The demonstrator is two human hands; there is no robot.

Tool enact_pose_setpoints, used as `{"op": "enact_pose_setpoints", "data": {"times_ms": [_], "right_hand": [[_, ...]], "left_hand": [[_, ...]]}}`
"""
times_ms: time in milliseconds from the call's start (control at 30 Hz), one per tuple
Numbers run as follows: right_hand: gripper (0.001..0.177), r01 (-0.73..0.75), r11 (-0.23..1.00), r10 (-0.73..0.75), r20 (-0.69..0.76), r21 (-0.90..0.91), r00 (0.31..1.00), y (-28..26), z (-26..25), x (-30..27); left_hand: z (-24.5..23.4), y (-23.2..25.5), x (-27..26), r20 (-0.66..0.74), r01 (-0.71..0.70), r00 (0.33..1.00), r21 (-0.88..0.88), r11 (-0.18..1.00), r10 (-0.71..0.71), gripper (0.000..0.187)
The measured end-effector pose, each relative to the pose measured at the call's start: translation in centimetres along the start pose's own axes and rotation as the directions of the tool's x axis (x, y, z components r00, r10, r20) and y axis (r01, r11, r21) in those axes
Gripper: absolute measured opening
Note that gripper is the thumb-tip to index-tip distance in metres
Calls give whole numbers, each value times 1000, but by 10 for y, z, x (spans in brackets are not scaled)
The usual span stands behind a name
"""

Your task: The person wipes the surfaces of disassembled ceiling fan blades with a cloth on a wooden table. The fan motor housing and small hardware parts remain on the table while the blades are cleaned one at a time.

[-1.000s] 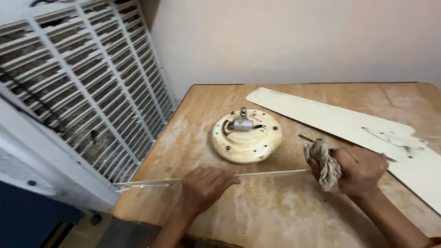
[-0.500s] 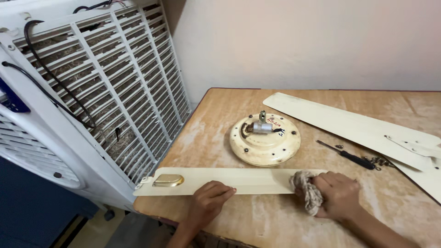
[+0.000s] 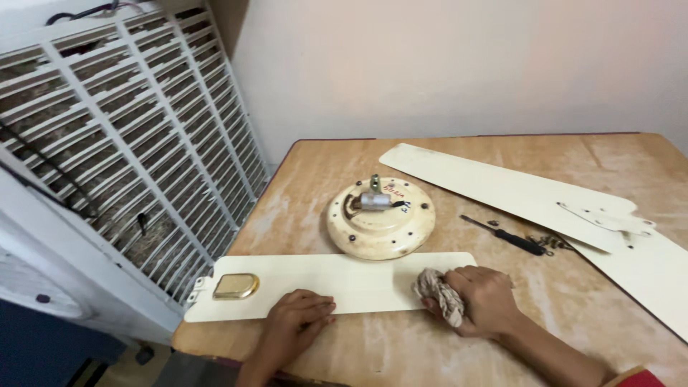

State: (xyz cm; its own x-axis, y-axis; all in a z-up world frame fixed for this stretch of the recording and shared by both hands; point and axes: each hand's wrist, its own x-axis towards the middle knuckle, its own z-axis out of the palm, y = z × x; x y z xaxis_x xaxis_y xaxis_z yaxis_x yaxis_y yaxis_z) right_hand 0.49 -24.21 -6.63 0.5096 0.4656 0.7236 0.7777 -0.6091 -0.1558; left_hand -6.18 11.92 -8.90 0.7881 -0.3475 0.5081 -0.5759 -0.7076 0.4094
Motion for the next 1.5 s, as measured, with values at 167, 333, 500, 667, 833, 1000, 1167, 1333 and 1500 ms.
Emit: {"op": "enact_pose_setpoints", "data": {"times_ms": [167,333,500,667,833,1000,1167,1333,1500], "right_hand": [[39,-33,998,22,-182,-58,983,10,-26,10],[39,-224,941,139,-313,-254,939,62,-60,11],[46,-604,717,398,-507,-349,765,112,-103,-4],[55,-853,478,690,-511,-210,512,138,-140,-14],[52,-856,505,658,-591,-112,466,142,-155,-16],[75,-774,633,569,-669,-16,479,145,-163,-19],[55,-776,629,597,-672,53,439,153,-166,-25],[34,-833,551,674,-619,56,404,155,-166,-25],[35,-890,454,737,-582,52,342,155,-170,-23]], "left_hand": [[11,31,23,-21,-118,993,16,993,119,17],[53,79,71,-36,-354,934,21,935,355,20],[115,125,137,-61,-444,889,120,888,453,28],[192,147,204,-11,-428,899,181,885,437,39],[262,162,253,65,-385,920,328,863,386,55],[299,171,288,42,-316,947,285,905,318,65],[320,170,310,95,-223,974,246,943,206,67],[345,162,312,111,-363,930,411,836,349,60],[370,157,310,127,-385,899,685,619,418,53]]}}
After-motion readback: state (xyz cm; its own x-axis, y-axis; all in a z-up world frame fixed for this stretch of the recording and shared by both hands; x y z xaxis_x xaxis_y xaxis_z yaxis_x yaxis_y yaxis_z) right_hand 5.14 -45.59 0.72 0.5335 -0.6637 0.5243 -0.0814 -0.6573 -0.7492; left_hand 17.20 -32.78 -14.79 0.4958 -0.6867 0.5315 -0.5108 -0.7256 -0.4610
